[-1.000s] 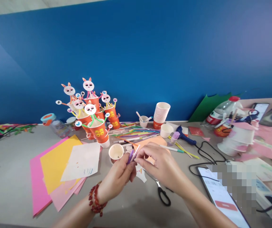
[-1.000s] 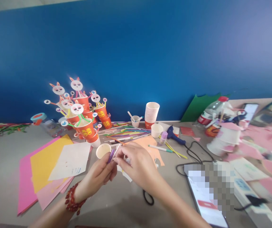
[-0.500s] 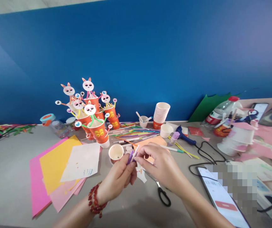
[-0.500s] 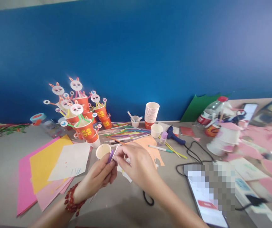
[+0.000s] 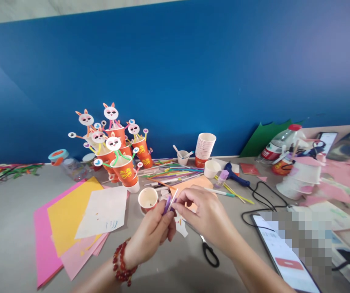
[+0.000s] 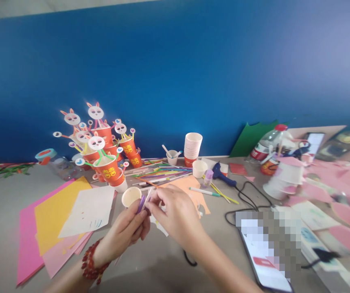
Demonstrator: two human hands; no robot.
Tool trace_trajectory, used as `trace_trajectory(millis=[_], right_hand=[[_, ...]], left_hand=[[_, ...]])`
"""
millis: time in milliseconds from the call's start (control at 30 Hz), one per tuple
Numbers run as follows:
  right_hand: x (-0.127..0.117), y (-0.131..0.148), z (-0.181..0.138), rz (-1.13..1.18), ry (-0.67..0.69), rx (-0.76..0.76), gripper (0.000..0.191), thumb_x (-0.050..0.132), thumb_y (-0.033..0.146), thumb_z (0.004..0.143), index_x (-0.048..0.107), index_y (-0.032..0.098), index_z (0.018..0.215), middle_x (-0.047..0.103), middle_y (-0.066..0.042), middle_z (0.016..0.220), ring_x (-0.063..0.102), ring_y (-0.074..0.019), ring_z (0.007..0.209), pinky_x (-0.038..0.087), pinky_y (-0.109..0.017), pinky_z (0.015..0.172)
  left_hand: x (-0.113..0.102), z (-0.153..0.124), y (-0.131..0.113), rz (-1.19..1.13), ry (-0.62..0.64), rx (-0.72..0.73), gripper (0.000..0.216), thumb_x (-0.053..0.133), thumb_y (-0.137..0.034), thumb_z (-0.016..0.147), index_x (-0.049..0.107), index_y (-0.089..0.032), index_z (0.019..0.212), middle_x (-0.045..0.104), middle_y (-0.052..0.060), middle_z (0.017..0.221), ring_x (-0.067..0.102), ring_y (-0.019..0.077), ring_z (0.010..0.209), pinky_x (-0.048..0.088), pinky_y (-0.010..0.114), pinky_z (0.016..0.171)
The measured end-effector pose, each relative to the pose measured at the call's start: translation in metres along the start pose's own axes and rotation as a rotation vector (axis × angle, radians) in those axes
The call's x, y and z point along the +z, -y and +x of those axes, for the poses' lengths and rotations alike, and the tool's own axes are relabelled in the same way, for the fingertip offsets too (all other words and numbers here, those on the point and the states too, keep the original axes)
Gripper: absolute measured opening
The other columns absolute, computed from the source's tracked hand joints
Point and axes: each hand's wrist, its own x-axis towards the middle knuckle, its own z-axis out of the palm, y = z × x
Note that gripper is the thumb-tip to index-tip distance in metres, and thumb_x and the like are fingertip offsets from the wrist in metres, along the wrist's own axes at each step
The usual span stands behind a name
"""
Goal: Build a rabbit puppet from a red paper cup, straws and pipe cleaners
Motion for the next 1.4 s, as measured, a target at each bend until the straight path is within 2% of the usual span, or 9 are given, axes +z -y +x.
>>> trace_trajectory(millis=[300,500,700,833,1067,1167,1233,1333,1400], right_hand=[[-0.002,0.003,0.002,-0.040,0.015,0.056,0.021,0.066,0.017,0.083,0.057,0.021,0.065,0.070,0.001,0.072,0.061,-0.0169,0.071,0.042,-0.027,0.064],[-0.004,0.007,0.005,-0.078,0.042,0.119,0.023,0.068,0.018,0.082,0.055,0.020,0.062,0.070,0.002,0.069,0.061,-0.0166,0.069,0.041,-0.027,0.061],[-0.002,0.004,0.004,-0.072,0.078,0.119,0.018,0.067,0.023,0.084,0.059,0.021,0.068,0.068,0.001,0.070,0.061,-0.0174,0.069,0.041,-0.026,0.060],[-0.003,0.000,0.005,-0.007,0.121,0.087,0.013,0.067,0.024,0.085,0.061,0.020,0.074,0.068,0.001,0.074,0.061,-0.0168,0.072,0.042,-0.026,0.062],[-0.003,-0.013,0.004,0.237,0.229,0.098,0.011,0.064,0.026,0.090,0.064,0.020,0.081,0.069,0.002,0.077,0.062,-0.0141,0.073,0.043,-0.023,0.061],[0.001,-0.021,0.001,0.263,0.207,0.076,0.011,0.066,0.027,0.089,0.063,0.020,0.082,0.068,0.001,0.080,0.061,-0.0152,0.077,0.046,-0.025,0.067],[0.004,-0.027,0.000,0.282,0.175,0.034,0.011,0.069,0.028,0.087,0.064,0.020,0.093,0.068,-0.001,0.089,0.061,-0.0168,0.083,0.049,-0.028,0.076],[0.004,-0.035,0.002,0.402,0.172,-0.077,0.036,0.071,0.031,0.086,0.060,0.023,0.118,0.065,-0.007,0.113,0.060,-0.0205,0.101,0.049,-0.035,0.090],[0.003,-0.039,0.007,0.530,0.227,-0.173,0.039,0.071,0.037,0.086,0.060,0.024,0.121,0.061,-0.009,0.122,0.056,-0.0231,0.115,0.045,-0.039,0.099]], left_hand=[[0.002,0.004,0.007,-0.041,-0.026,-0.005,0.031,0.040,-0.047,0.100,0.048,-0.018,0.094,0.054,-0.005,0.059,0.029,0.0038,0.040,0.021,0.016,0.038],[0.002,0.002,0.007,-0.071,0.003,-0.007,0.030,0.041,-0.046,0.100,0.047,-0.018,0.093,0.057,-0.004,0.060,0.028,0.0027,0.039,0.019,0.016,0.037],[0.001,0.001,0.005,-0.130,-0.001,-0.015,0.032,0.042,-0.049,0.099,0.047,-0.018,0.093,0.054,-0.005,0.056,0.026,0.0027,0.037,0.019,0.016,0.036],[-0.002,0.000,0.002,-0.182,0.037,-0.023,0.033,0.044,-0.050,0.098,0.046,-0.018,0.090,0.055,-0.005,0.055,0.023,0.0018,0.034,0.017,0.016,0.035],[-0.010,-0.002,0.000,-0.262,0.148,-0.105,0.036,0.048,-0.053,0.095,0.048,-0.018,0.091,0.056,-0.006,0.053,0.021,0.0013,0.031,0.016,0.015,0.031],[-0.013,-0.002,-0.002,-0.305,0.196,-0.155,0.038,0.051,-0.056,0.092,0.048,-0.019,0.091,0.056,-0.006,0.052,0.019,0.0013,0.031,0.015,0.015,0.030],[-0.016,-0.003,-0.005,-0.317,0.233,-0.192,0.039,0.051,-0.057,0.092,0.047,-0.018,0.092,0.056,-0.006,0.052,0.018,0.0012,0.030,0.014,0.015,0.029],[-0.020,-0.003,-0.010,-0.299,0.287,-0.239,0.038,0.052,-0.056,0.091,0.048,-0.018,0.092,0.057,-0.006,0.052,0.017,0.0007,0.029,0.014,0.015,0.029],[-0.023,-0.002,-0.013,-0.289,0.326,-0.267,0.038,0.053,-0.056,0.091,0.048,-0.018,0.090,0.058,-0.006,0.053,0.018,0.0004,0.029,0.016,0.015,0.029]])
